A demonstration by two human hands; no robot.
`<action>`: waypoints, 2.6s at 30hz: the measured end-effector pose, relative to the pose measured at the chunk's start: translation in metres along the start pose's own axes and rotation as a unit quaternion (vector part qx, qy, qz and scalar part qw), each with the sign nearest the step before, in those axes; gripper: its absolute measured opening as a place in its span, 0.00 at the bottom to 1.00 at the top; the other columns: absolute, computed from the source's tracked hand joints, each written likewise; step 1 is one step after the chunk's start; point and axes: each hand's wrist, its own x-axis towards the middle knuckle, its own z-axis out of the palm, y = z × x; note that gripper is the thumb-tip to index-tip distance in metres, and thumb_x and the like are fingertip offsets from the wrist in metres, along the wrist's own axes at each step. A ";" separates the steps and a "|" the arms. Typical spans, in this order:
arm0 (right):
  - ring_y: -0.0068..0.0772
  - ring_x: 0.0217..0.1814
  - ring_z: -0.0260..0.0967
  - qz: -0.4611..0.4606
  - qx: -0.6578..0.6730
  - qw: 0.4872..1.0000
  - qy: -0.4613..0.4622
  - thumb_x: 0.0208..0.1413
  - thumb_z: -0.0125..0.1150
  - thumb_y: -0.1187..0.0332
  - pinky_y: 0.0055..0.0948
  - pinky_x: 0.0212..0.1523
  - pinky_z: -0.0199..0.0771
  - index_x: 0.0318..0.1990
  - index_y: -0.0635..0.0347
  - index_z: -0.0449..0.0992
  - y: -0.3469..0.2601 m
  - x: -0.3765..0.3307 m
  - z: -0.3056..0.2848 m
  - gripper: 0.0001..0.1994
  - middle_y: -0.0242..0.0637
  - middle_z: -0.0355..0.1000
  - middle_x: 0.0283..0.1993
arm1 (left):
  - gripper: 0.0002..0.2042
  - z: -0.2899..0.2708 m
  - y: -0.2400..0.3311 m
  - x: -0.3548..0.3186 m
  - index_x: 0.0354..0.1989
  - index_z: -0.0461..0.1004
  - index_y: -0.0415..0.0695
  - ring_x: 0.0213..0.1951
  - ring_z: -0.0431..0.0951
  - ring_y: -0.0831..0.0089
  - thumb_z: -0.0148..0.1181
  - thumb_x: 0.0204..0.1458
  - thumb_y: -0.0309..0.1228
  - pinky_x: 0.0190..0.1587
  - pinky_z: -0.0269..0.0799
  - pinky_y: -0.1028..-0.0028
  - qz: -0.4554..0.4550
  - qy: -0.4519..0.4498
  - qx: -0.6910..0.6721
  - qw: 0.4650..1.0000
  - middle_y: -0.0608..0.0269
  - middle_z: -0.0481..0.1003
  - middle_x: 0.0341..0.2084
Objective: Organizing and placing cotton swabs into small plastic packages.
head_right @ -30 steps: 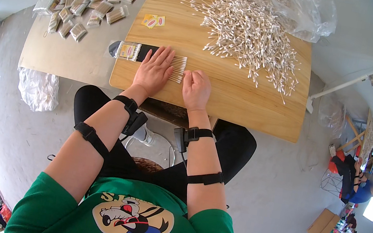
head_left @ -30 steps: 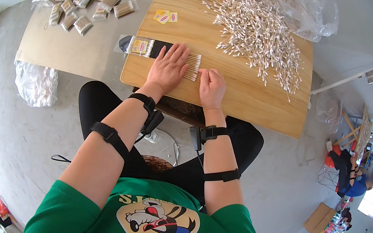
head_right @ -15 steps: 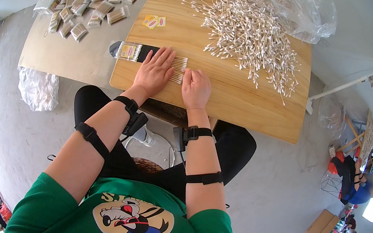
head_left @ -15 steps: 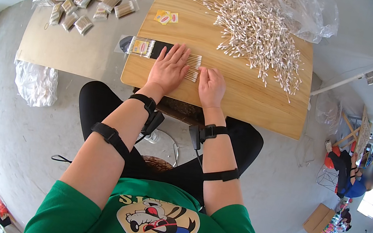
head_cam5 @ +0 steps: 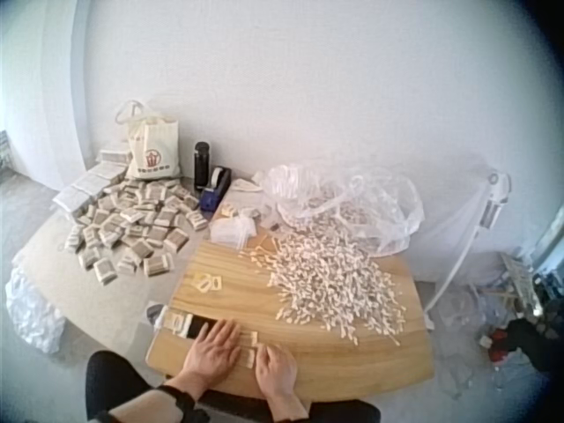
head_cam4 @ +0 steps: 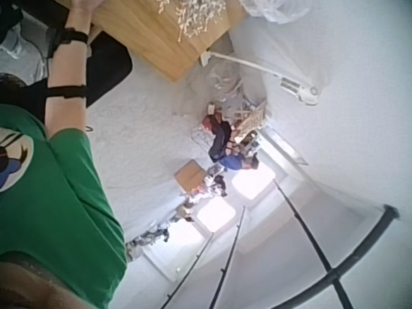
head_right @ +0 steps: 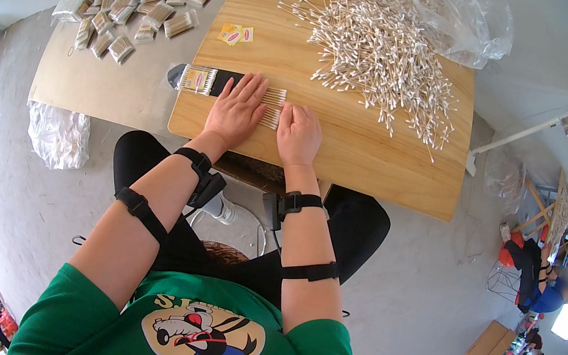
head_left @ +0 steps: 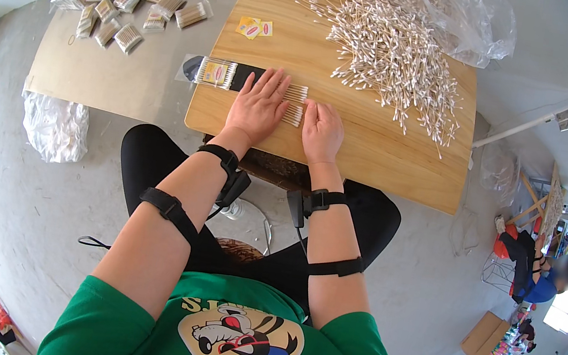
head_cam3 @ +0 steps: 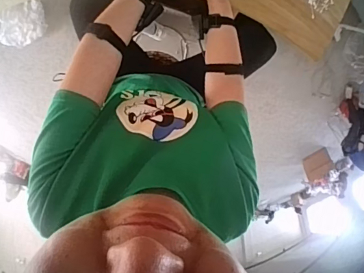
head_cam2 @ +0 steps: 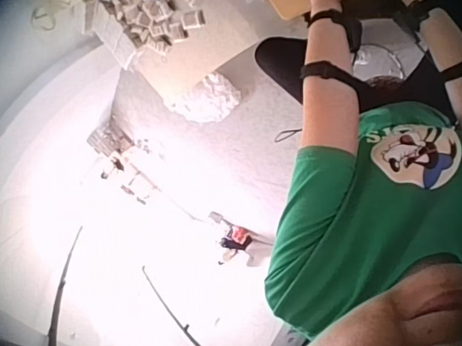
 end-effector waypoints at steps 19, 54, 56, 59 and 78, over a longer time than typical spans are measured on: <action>0.44 0.33 0.74 0.097 -0.036 0.995 -0.016 0.61 0.55 0.62 0.40 0.34 0.73 0.31 0.52 0.80 -0.002 0.008 0.004 0.11 0.37 0.76 0.31 | 0.27 0.001 0.001 0.000 0.70 0.57 0.48 0.72 0.50 0.68 0.38 0.66 0.46 0.73 0.41 0.59 -0.001 -0.004 -0.003 1.000 0.62 0.55 0.70; 0.47 0.75 0.50 -0.134 -0.191 0.955 -0.181 0.62 0.53 0.59 0.54 0.73 0.44 0.68 0.66 0.58 -0.004 -0.009 -0.003 0.30 0.48 0.56 0.72 | 0.26 -0.005 0.001 -0.001 0.69 0.58 0.47 0.72 0.50 0.69 0.38 0.65 0.44 0.73 0.41 0.59 -0.001 -0.009 -0.019 1.000 0.62 0.53 0.71; 0.47 0.75 0.50 -0.132 -0.197 0.955 -0.178 0.63 0.50 0.59 0.52 0.73 0.43 0.68 0.65 0.59 -0.004 -0.009 -0.001 0.29 0.48 0.56 0.72 | 0.26 -0.006 0.000 -0.002 0.69 0.58 0.47 0.72 0.49 0.68 0.38 0.65 0.44 0.73 0.41 0.59 0.002 -0.010 -0.020 1.000 0.62 0.53 0.71; 0.46 0.76 0.49 -0.125 -0.198 0.956 -0.176 0.63 0.50 0.59 0.53 0.73 0.43 0.68 0.66 0.59 -0.002 -0.010 0.000 0.29 0.47 0.54 0.73 | 0.26 -0.005 0.002 -0.001 0.69 0.58 0.47 0.72 0.49 0.68 0.38 0.66 0.43 0.73 0.41 0.59 0.004 -0.013 -0.018 1.000 0.62 0.53 0.71; 0.43 0.78 0.44 -0.067 -0.238 0.946 -0.211 0.65 0.45 0.59 0.51 0.75 0.39 0.69 0.66 0.57 -0.019 -0.009 0.001 0.28 0.46 0.54 0.73 | 0.22 -0.022 -0.055 -0.010 0.66 0.61 0.40 0.67 0.59 0.52 0.48 0.63 0.28 0.70 0.51 0.58 -0.047 0.191 -0.336 0.921 0.48 0.59 0.67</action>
